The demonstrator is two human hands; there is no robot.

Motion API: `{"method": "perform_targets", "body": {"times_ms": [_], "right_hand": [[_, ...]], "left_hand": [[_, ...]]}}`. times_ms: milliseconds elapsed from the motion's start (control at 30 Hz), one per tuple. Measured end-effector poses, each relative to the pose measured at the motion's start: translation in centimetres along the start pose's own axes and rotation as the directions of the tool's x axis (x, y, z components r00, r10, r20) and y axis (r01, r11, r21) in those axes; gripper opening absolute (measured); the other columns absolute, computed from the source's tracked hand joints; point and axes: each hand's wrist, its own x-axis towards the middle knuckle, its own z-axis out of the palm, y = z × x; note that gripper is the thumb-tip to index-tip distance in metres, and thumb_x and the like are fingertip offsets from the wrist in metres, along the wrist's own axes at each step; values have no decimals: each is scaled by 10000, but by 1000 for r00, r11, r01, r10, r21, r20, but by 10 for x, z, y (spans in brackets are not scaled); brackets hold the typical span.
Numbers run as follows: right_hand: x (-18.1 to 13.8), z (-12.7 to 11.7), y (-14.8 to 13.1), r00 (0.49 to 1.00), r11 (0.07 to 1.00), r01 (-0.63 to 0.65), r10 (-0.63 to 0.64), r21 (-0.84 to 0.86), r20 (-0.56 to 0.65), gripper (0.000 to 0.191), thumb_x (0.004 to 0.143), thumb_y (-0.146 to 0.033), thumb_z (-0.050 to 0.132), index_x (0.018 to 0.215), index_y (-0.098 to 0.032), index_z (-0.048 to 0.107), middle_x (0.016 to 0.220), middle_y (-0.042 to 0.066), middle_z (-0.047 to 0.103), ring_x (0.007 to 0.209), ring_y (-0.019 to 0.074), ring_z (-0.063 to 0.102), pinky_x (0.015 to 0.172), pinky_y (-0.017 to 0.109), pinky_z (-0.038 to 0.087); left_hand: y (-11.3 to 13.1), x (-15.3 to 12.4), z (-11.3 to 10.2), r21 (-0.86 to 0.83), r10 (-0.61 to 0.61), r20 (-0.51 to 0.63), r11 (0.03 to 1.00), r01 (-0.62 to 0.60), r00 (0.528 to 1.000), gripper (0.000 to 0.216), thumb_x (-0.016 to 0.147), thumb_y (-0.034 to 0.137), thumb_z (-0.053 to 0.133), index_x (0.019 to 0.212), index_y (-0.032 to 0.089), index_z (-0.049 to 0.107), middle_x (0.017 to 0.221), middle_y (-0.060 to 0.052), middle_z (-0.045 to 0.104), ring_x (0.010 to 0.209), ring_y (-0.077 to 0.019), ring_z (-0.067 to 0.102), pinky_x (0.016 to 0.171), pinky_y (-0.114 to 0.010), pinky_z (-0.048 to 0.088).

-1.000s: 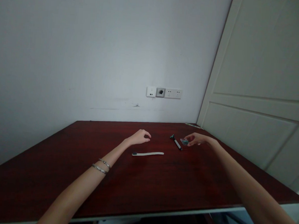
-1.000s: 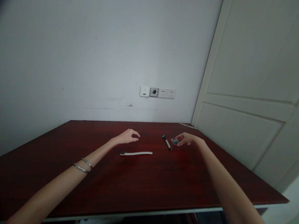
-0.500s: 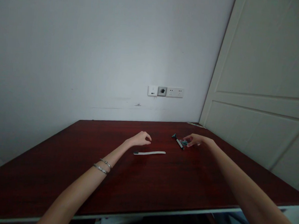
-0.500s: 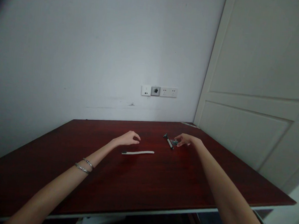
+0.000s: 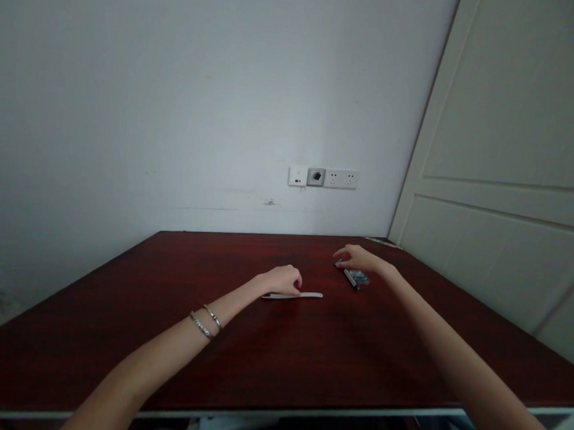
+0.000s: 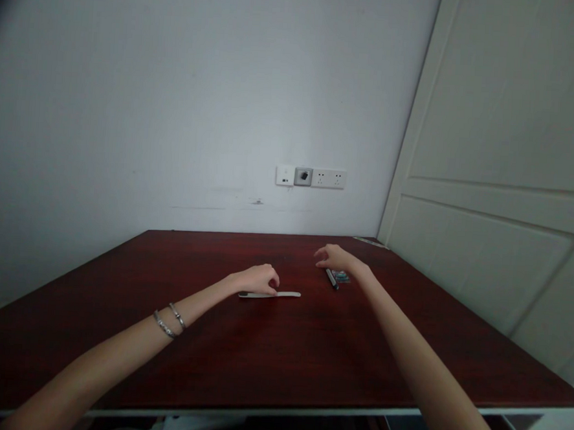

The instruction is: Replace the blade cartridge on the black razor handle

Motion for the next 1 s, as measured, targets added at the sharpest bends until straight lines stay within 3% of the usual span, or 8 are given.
{"method": "perform_targets", "body": {"times_ms": [267, 433, 700, 1000], "right_hand": [[-6, 11, -47, 988, 986, 152, -153, 73, 7, 321, 734, -344, 586, 974, -157, 689, 907, 75, 683, 795, 186, 609, 699, 251, 442], [-14, 13, -63, 984, 982, 160, -167, 103, 60, 266, 729, -307, 573, 910, -165, 706, 843, 58, 697, 740, 172, 616, 640, 230, 427], [-32, 17, -95, 992, 992, 118, -120, 38, 39, 291, 765, -388, 533, 730, -163, 716, 644, 44, 666, 581, 141, 568, 505, 218, 336], [-28, 31, -106, 996, 995, 78, -76, -59, 42, 193, 728, -282, 588, 691, -149, 723, 643, 77, 680, 580, 160, 592, 516, 212, 355]], "left_hand": [[15, 2, 5, 27, -35, 59, 999, 33, 998, 168, 713, 221, 586, 822, 193, 711, 789, -49, 685, 683, -149, 606, 586, -216, 411], [17, 0, 3, 23, -32, 70, 999, 31, 997, 170, 685, 163, 584, 803, 175, 706, 759, -42, 682, 644, -137, 593, 558, -209, 401], [8, 1, -18, 206, 130, 1, 970, -127, 992, 145, 711, 174, 561, 799, 170, 677, 802, -71, 645, 814, -185, 574, 662, -245, 424], [14, 7, -28, 445, 258, -17, 867, -224, 966, 95, 727, 170, 591, 790, 125, 646, 805, -113, 626, 877, -220, 532, 729, -284, 419]]}}
